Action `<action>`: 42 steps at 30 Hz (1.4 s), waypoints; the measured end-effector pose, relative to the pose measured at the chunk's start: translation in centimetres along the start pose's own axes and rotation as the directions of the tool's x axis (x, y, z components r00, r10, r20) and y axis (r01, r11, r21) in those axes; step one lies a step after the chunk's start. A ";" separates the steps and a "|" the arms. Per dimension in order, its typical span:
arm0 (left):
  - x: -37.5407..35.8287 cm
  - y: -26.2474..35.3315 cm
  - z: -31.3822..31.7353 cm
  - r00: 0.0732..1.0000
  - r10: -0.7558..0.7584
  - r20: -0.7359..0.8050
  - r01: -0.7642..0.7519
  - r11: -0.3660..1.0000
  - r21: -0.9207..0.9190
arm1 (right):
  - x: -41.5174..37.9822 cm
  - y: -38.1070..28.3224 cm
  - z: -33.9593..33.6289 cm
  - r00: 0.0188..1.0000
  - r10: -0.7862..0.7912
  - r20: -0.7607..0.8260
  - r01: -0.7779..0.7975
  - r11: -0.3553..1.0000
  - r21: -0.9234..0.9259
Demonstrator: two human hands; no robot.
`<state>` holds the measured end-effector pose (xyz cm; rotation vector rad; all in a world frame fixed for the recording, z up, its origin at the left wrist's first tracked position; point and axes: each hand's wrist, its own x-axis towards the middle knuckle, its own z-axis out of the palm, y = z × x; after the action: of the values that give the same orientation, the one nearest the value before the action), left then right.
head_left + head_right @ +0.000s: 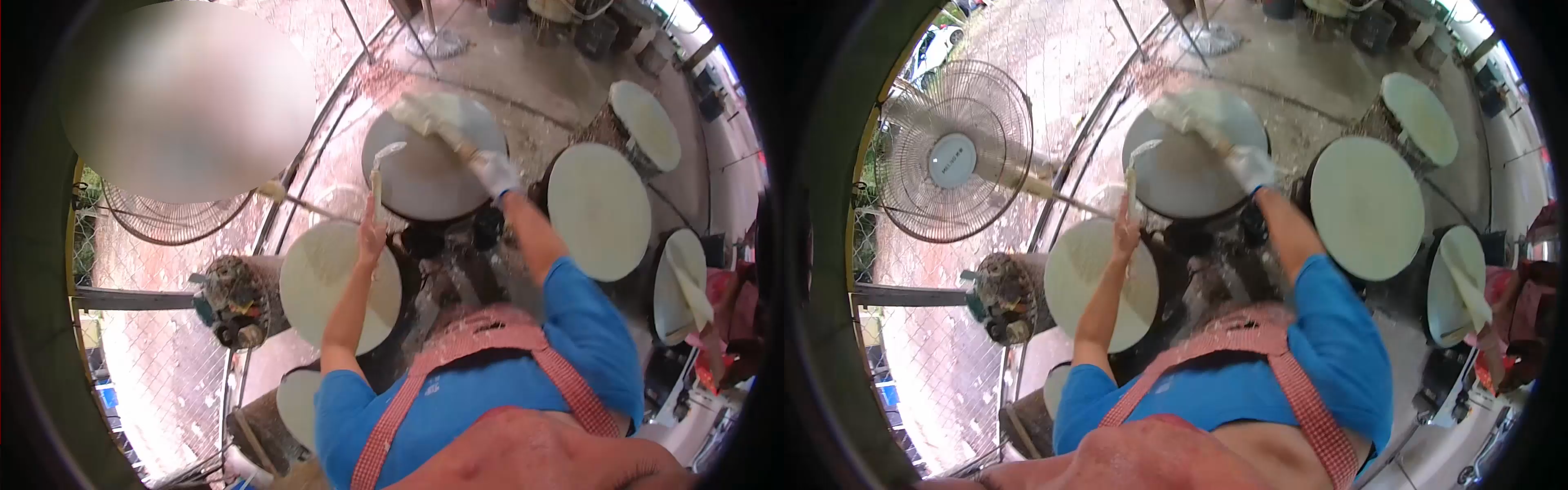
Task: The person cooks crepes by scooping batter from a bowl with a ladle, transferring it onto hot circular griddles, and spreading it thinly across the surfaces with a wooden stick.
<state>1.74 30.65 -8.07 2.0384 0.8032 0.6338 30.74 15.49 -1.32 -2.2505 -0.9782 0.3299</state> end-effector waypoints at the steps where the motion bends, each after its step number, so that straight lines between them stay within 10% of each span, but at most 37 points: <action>1: -3.5 -1.0 -0.4 1.000 0.010 -0.020 -0.009 1.000 0.026 | -0.6 1.3 -1.2 0.999 -0.029 -0.014 0.030 0.998 0.063; 2: -5.7 -1.4 -0.9 0.998 0.051 -0.046 -0.048 0.997 0.055 | -0.6 4.0 -2.5 0.996 -0.067 -0.061 0.074 0.989 0.128; 5: -9.9 3.3 -3.2 0.778 -0.590 0.216 0.628 0.726 -0.280 | -2.7 6.5 3.3 0.967 0.256 0.013 -0.207 0.748 0.631; 11: -12.5 2.4 -4.0 0.944 -0.326 0.052 0.330 0.929 -0.170 | -3.8 -0.6 -0.7 0.976 0.072 0.205 -0.164 0.861 0.481; 15: -11.6 1.1 -3.6 0.911 -0.405 0.076 0.410 0.910 -0.063 | -4.2 2.9 -1.0 0.932 0.325 0.163 -0.347 0.660 0.667; 17: -11.2 1.1 -2.9 0.949 -0.314 0.018 0.314 0.949 -0.011 | -3.8 3.3 3.3 0.964 0.154 0.218 -0.264 0.667 0.697; 20: -11.5 3.9 -2.5 0.816 -0.572 0.089 0.577 0.792 -0.201 | -2.5 3.1 2.8 0.896 0.141 0.421 -0.428 0.527 0.734; 23: -12.8 2.2 -2.6 0.967 -0.203 -0.153 0.227 0.961 0.159 | 0.0 6.4 -2.8 0.883 0.208 0.420 -0.458 0.578 0.675; 26: -12.8 8.0 -2.1 0.753 -0.657 0.038 0.587 0.645 -0.489 | 1.6 7.2 -2.5 0.899 0.247 0.361 -0.437 0.477 0.763; 31: -14.6 11.4 -1.1 0.647 -0.758 0.079 0.603 0.446 -0.661 | 0.9 4.0 -3.4 0.682 0.073 0.728 -0.667 0.472 0.577; 35: -16.7 13.4 -0.9 0.546 -0.838 0.016 0.627 0.396 -0.671 | 6.7 7.6 -3.7 0.760 0.228 0.608 -0.590 0.634 0.500; 41: -17.4 13.8 -0.5 0.488 -0.865 0.121 0.630 0.253 -0.734 | 4.8 7.0 -0.6 0.637 0.033 0.770 -0.632 0.595 0.497; 42: -17.8 14.1 -0.3 0.489 -0.865 0.111 0.619 0.255 -0.742 | 5.5 9.0 0.7 0.732 -0.095 0.675 -0.497 0.602 0.624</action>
<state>-6.04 11.49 1.38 0.6187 1.3564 0.5548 39.25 15.18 -7.59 -1.3852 -0.6367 1.4562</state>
